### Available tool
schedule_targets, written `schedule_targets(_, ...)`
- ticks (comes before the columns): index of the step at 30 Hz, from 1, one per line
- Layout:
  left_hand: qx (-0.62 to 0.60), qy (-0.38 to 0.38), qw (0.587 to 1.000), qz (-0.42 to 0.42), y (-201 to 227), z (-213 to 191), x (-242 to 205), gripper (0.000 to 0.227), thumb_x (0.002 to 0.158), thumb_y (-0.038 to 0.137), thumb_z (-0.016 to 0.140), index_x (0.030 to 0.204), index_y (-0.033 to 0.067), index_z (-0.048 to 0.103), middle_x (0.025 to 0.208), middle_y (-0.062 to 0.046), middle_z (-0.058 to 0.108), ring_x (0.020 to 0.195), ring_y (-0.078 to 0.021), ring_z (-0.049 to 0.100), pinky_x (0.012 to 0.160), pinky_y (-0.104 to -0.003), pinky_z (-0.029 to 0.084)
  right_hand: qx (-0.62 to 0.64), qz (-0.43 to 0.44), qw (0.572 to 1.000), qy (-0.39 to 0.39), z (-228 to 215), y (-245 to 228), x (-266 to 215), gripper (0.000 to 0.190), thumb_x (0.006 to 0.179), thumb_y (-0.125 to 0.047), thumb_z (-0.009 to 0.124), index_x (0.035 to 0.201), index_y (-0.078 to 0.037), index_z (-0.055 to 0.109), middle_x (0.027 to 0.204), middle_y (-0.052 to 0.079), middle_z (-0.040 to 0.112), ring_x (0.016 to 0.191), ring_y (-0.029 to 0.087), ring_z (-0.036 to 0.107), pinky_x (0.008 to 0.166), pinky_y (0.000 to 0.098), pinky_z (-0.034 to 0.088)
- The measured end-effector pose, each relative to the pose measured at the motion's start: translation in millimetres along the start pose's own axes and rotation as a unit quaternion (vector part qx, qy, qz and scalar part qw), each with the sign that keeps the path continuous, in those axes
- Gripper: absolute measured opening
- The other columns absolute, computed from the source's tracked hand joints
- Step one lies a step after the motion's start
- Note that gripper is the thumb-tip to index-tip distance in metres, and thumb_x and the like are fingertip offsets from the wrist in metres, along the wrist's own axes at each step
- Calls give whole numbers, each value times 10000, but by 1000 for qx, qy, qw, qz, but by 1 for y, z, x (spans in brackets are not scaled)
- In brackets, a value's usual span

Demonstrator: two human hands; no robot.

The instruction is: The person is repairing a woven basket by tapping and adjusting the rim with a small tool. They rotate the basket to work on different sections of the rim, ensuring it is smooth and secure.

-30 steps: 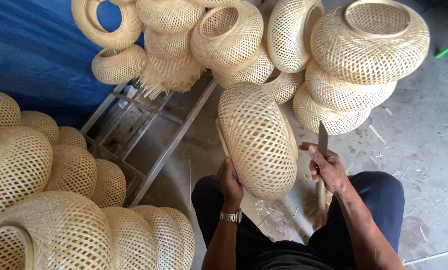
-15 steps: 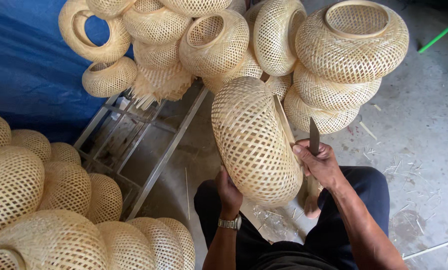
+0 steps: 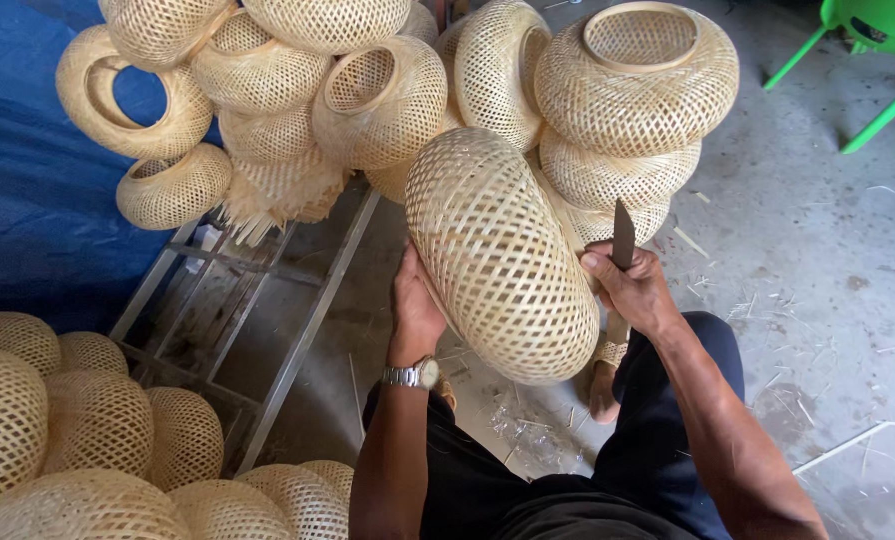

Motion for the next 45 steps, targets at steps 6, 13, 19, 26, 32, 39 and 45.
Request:
schedule_targets(6, -49, -6, 999, -10, -11, 15, 19, 543, 1063, 431, 395, 1474, 88, 489, 1487, -102, 551, 1306, -284, 548, 1111, -437, 431, 11, -17, 1000, 17, -10, -9, 1, 166, 983, -209, 694, 1029, -67, 768, 636, -16, 629, 446, 44, 492, 388, 209, 387)
schedule_targets(13, -46, -57, 997, 16, -12, 9, 21, 572, 1075, 450, 384, 1499, 76, 470, 1489, -111, 539, 1321, -284, 542, 1123, -457, 429, -29, 6, 999, 14, -14, -15, -12, 199, 947, -229, 709, 1017, -52, 768, 703, -6, 691, 423, 47, 510, 363, 222, 399)
schedule_targets(19, -23, -67, 996, 58, -1, 3, 18, 571, 1083, 442, 383, 1514, 74, 457, 1499, -103, 539, 1339, -266, 532, 1142, -435, 421, -34, -23, 998, 52, -8, -43, -26, 222, 947, -209, 711, 1117, -67, 723, 705, -12, 646, 436, 43, 490, 373, 215, 377)
schedule_targets(26, 43, -79, 983, 161, 14, 11, 0, 598, 1093, 434, 436, 1507, 4, 453, 1507, -116, 533, 1336, -239, 528, 1145, -404, 407, -26, -96, 995, -26, 21, -84, -54, 189, 932, -129, 715, 1095, -36, 738, 890, -22, 724, 509, 34, 523, 406, 212, 420)
schedule_targets(32, 77, -35, 981, 175, 21, 9, -9, 611, 1072, 447, 442, 1492, 4, 465, 1489, -118, 548, 1302, -223, 544, 1104, -376, 423, -46, -109, 992, -44, 38, -97, -56, 295, 926, -153, 708, 1211, -78, 721, 789, -34, 647, 594, 16, 524, 501, 208, 446)
schedule_targets(39, 67, -44, 982, 172, 25, 8, -13, 592, 1091, 424, 446, 1490, -12, 467, 1484, -130, 545, 1292, -232, 542, 1097, -388, 432, -186, -309, 930, -76, 48, -118, -61, 256, 977, -191, 698, 1229, -149, 719, 923, 20, 716, 674, 75, 570, 562, 249, 516)
schedule_targets(45, 65, 18, 995, 79, 29, 2, -15, 603, 1046, 465, 420, 1467, 40, 494, 1461, -98, 577, 1277, -228, 571, 1072, -384, 448, -396, -235, 880, -115, 46, -143, -58, 511, 1044, -359, 485, 1508, -149, 531, 1177, 169, 747, 485, 224, 665, 588, 413, 603)
Point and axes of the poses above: each hand's wrist, its own x-axis towards the middle knuckle, its own z-axis out of the palm, y = z × x, the point moved 4 cm from there along x, towards the middle knuckle
